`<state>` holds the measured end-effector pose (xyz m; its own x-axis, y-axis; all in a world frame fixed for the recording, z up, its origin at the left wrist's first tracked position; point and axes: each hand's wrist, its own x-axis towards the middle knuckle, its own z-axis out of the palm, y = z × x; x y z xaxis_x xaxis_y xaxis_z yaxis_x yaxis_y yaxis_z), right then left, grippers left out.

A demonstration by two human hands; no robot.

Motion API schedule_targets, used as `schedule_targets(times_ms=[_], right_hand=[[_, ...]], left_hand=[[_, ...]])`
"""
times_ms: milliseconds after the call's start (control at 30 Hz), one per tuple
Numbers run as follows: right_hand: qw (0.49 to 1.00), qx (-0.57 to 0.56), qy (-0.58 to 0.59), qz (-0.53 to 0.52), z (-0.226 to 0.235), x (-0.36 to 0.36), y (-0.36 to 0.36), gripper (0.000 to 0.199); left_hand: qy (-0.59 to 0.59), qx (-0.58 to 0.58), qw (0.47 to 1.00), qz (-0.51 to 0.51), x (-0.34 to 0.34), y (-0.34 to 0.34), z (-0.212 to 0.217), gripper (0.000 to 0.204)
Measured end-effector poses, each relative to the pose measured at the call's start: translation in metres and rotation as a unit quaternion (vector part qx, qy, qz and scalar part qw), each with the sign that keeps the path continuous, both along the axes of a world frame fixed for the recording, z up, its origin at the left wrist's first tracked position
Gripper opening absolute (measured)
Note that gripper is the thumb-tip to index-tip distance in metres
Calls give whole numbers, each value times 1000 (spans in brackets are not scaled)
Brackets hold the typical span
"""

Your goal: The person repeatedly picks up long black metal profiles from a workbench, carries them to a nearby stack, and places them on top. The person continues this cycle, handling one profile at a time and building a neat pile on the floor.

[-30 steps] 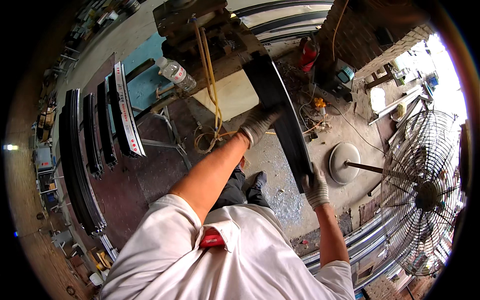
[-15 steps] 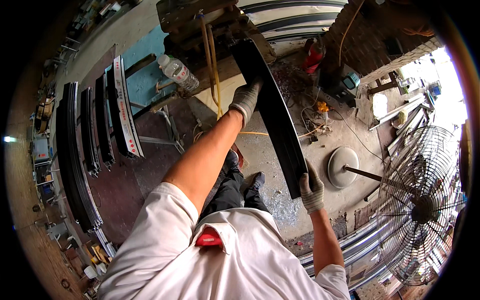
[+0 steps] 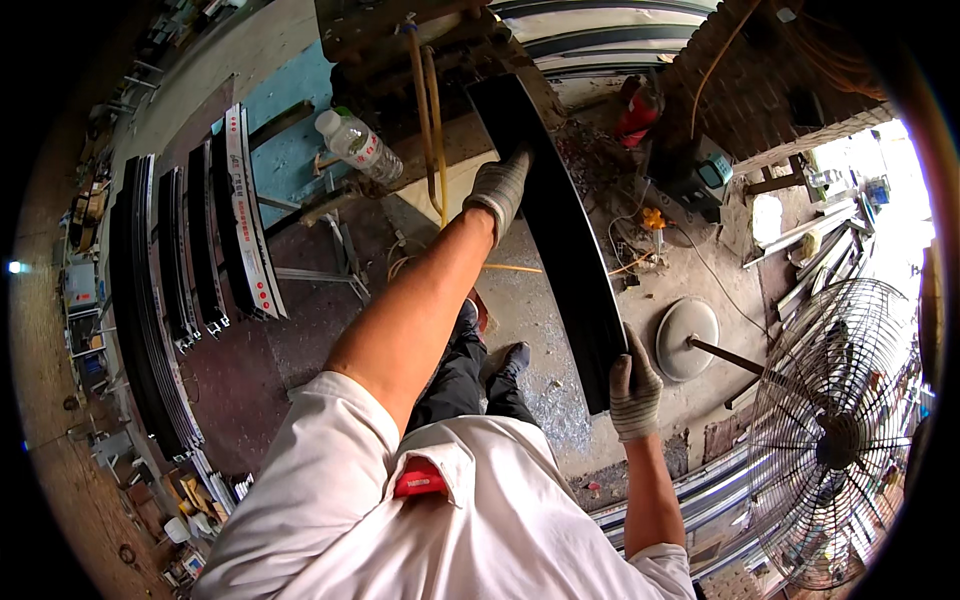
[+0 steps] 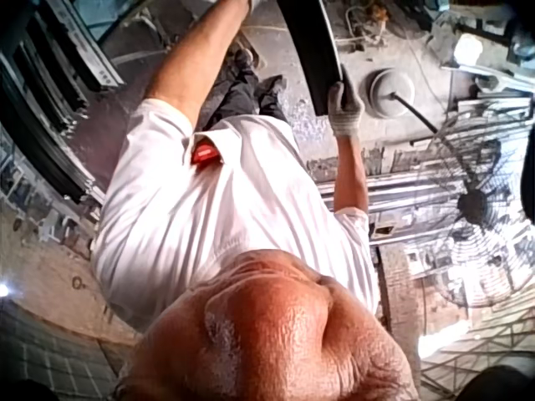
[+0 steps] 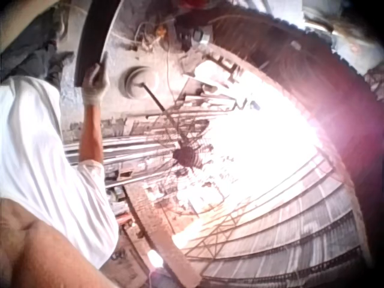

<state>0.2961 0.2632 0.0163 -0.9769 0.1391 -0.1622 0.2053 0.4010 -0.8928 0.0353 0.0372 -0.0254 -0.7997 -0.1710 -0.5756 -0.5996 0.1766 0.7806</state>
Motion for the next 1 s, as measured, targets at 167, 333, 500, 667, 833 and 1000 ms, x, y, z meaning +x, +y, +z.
schedule_targets(times_ms=[167, 333, 500, 667, 833, 1000], right_hand=[[996, 65, 52, -12, 0, -12, -5, 40], [996, 78, 16, -27, 3, -13, -8, 38], [997, 72, 8, -39, 0, -14, -8, 36], [997, 71, -2, -43, 3, -16, -10, 35], [995, 73, -43, -46, 5, -12, -7, 35], [995, 89, -11, -44, 10, -19, -12, 36]], left_hand=[[2, -6, 1000, -30, -12, -3, -2, 91], [3, -47, 997, -53, -15, -4, 0, 95], [-2, -70, 996, -61, -16, -4, 11, 96], [9, -67, 996, -53, -13, -4, 14, 94], [-10, -43, 997, -68, -14, -5, 11, 93], [15, -4, 998, -60, -19, -7, -11, 94]])
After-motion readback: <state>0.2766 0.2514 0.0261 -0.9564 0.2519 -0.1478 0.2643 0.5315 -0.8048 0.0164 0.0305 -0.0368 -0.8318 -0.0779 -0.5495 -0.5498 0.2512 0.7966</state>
